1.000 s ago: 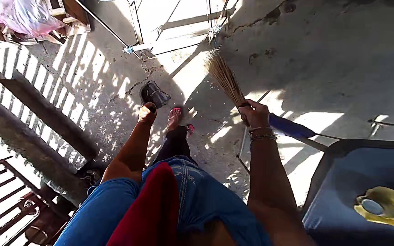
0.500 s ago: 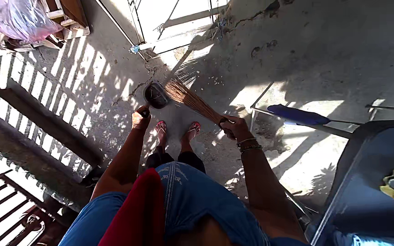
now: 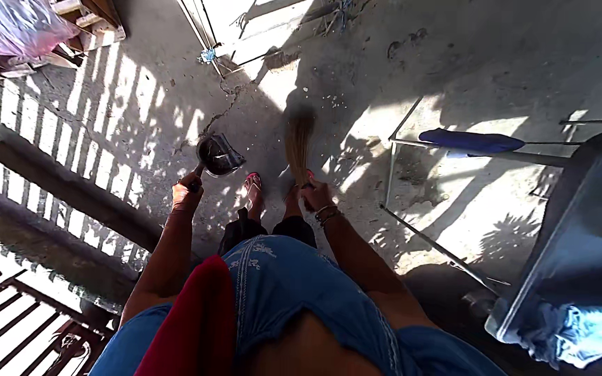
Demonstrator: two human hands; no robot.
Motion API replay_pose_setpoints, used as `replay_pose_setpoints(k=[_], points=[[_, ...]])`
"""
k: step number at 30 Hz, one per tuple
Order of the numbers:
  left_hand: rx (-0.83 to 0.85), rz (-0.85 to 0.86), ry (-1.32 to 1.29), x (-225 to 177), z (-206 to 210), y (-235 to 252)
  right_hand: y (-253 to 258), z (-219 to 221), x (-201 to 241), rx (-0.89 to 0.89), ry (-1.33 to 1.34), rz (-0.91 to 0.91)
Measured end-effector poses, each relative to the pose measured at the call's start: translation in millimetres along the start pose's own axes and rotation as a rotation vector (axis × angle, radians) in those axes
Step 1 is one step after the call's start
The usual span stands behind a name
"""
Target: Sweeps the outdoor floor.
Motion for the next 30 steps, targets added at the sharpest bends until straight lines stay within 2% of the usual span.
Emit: replay_pose_setpoints(k=[2, 5, 7, 10, 13, 15, 17, 20, 22, 24, 26, 28, 30], points=[[-0.003, -0.006, -0.03, 8, 2, 2, -23, 31, 11, 0.146, -0.01, -0.007], [0.013, -0.004, -0.049, 17, 3, 1, -40, 3, 29, 0.129, 0.073, -0.029], [0.023, -0.027, -0.069, 21, 1, 0, -42, -36, 45, 0.056, 0.138, -0.042], [-0.005, -0.064, -0.097, 31, -4, -1, -12, -85, 60, -0.158, 0.186, -0.115], [-0.03, -0.092, -0.102, 40, -8, -2, 36, -101, 75, -0.324, 0.16, -0.124], [-0.035, -0.107, -0.134, 45, -8, -6, 69, -84, 75, -0.387, 0.124, -0.133], [-0.042, -0.12, -0.153, 50, -7, -9, 82, -41, 76, -0.322, -0.009, -0.131], [-0.051, -0.146, -0.149, 60, -6, -13, 62, 39, 70, 0.013, -0.214, -0.117], [-0.073, -0.163, -0.161, 64, -11, -15, 35, 58, 73, 0.2, -0.28, -0.112], [-0.112, -0.219, -0.231, 74, -19, -22, 9, 37, 90, 0.23, -0.237, -0.145], [-0.171, -0.297, -0.297, 93, -23, -28, 1, -9, 113, 0.14, -0.169, -0.199], [-0.207, -0.378, -0.325, 112, -24, -35, 11, -51, 135, -0.002, -0.123, -0.222], [-0.219, -0.427, -0.332, 125, -24, -42, 34, -71, 151, -0.119, -0.111, -0.214]])
Point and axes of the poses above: each hand's wrist, its own y-axis towards the middle knuckle, its own z-axis out of the palm, x = y × z, the point moved 7 cm from there along y, towards the middle knuckle, and after that the axes turned 13 degrees about -z, right-handed, at the moved point
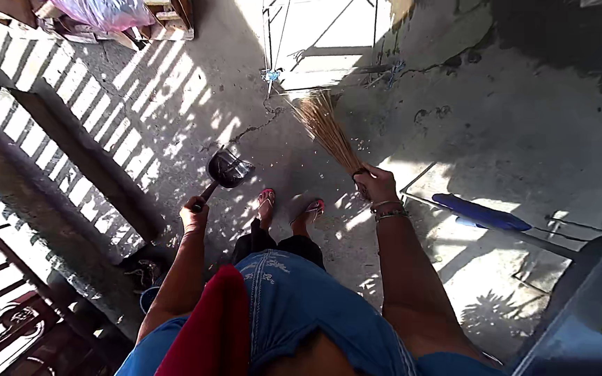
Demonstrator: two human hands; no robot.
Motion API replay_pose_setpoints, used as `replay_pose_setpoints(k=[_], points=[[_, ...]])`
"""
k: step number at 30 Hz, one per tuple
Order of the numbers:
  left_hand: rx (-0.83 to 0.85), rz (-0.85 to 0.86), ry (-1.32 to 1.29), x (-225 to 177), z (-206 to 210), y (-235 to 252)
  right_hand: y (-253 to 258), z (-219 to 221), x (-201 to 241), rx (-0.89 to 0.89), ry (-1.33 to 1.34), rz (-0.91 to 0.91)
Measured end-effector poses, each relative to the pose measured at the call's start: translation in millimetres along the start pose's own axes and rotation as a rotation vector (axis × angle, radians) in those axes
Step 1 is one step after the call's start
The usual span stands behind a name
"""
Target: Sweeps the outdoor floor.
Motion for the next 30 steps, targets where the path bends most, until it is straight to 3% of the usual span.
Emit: replay_pose_setpoints(k=[2, 4, 8, 10, 16, 21, 23, 27, 30], points=[[-0.002, -0.027, -0.006, 12, 0, -2, 27, 16, 1, -0.039, -0.019, 0.018], [0.004, -0.039, -0.023, 19, 3, -1, 32, 66, 2, 0.031, -0.082, 0.012], [0.06, -0.05, -0.051, 11, 17, -3, -11, 178, 6, 0.451, -0.304, -0.08], [0.092, -0.043, -0.04, 8, 20, -4, -37, 182, 26, 0.567, -0.374, -0.132], [-0.003, -0.035, -0.149, 7, 0, 4, -47, 115, 141, 0.474, -0.463, -0.367], [-0.123, -0.088, -0.331, 2, -19, 12, 40, 139, 228, 0.32, -0.647, -0.629], [-0.16, -0.094, -0.367, -9, -23, 24, 96, 165, 254, 0.259, -0.681, -0.617], [-0.143, -0.146, -0.355, -45, -26, 49, 167, 215, 245, 0.226, -0.539, -0.433], [-0.115, -0.206, -0.339, -62, -27, 61, 144, 242, 197, 0.4, -0.599, -0.376]])
Point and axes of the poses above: each hand's wrist, its own y-axis towards the middle knuckle, its own z-axis out of the palm, x = y × z, the point moved 7 cm from there along y, towards the middle knuckle, and after that the axes turned 13 degrees about -z, right-handed, at the moved point
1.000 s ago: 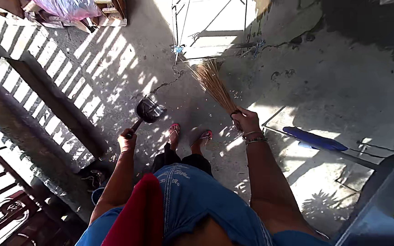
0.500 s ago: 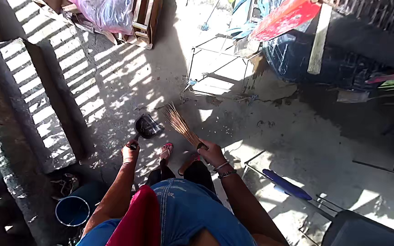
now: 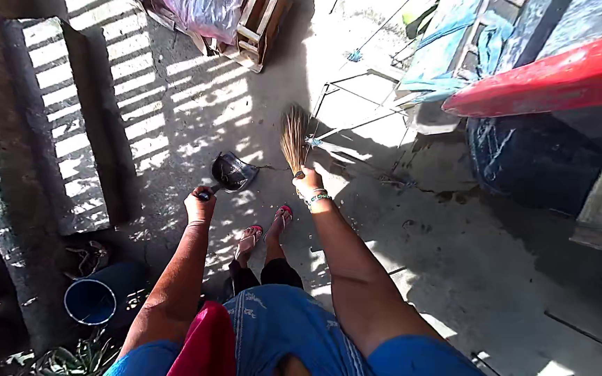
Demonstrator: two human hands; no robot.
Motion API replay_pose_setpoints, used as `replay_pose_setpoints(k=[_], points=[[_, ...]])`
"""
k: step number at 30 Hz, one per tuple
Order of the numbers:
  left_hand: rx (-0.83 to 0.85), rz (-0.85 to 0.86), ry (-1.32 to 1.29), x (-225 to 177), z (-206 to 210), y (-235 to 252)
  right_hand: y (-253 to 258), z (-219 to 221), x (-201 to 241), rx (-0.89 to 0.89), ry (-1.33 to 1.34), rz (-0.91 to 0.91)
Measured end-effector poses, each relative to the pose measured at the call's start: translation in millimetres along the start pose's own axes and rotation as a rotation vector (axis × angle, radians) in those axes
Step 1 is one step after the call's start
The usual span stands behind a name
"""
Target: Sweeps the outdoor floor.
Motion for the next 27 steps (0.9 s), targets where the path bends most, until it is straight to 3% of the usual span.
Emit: replay_pose_setpoints(k=[3, 6, 8, 11, 15, 17, 22, 25, 27], points=[[-0.001, -0.026, -0.012, -10, 2, 11, -56, 13, -5, 0.205, -0.042, -0.099], [-0.006, -0.031, -0.024, -13, 0, 19, -87, -41, 0, 0.209, 0.019, -0.1], [-0.017, -0.019, -0.036, -16, -1, 23, -84, -66, 4, 0.153, 0.07, -0.093], [-0.018, -0.012, -0.025, -24, 3, 26, -60, -62, 10, 0.092, -0.017, -0.147], [0.02, 0.004, 0.01, -38, 8, 27, -45, -20, 10, 0.241, -0.096, -0.11], [0.031, 0.011, 0.001, -44, 2, 30, -50, -23, 18, 0.275, -0.062, -0.067], [0.036, 0.052, -0.091, -42, -29, 49, -49, -78, 59, 0.013, 0.117, -0.076], [0.071, 0.069, -0.096, -40, -51, 65, -8, -84, 81, -0.107, 0.051, -0.124], [0.07, 0.078, -0.09, -41, -69, 79, 30, -75, 92, -0.155, 0.022, -0.053]])
Point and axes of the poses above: each hand's wrist, its own y-axis towards the middle knuckle, its own z-axis out of the palm, x = y × z, the point moved 7 cm from there along y, towards the middle knuckle, and after that the axes turned 13 degrees about -z, right-handed, at the moved point
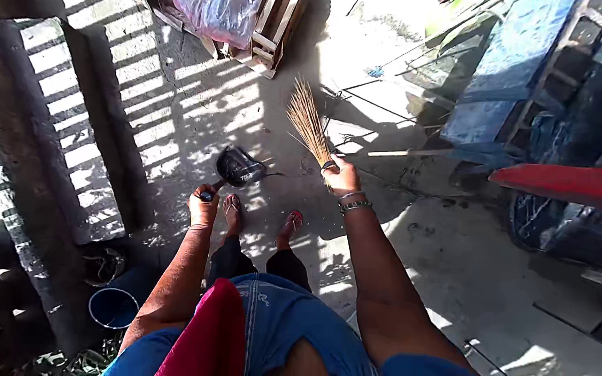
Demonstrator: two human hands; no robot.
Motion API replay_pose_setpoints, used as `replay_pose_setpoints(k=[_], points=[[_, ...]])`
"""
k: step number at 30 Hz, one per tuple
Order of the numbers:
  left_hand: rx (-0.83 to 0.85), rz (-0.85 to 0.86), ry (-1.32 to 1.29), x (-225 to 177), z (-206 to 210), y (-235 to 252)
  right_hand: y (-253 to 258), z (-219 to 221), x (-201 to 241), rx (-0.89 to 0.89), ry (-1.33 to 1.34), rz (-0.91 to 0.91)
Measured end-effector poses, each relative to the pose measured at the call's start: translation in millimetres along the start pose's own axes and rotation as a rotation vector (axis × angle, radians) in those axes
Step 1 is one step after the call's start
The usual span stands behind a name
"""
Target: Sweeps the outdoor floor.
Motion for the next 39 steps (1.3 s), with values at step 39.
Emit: replay_pose_setpoints(k=[39], points=[[0.152, 0.095, 0.112, 1, -47, 95, -42, 118, 54, 0.2, 0.061, 0.185]])
Point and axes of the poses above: each hand's wrist, its own y-axis towards the middle knuckle, its own z-axis out of the palm, x = y × z, the point moved 7 cm from there along y, towards the middle knuckle, and after that the axes turned 13 degrees about -z, right-handed, at the moved point
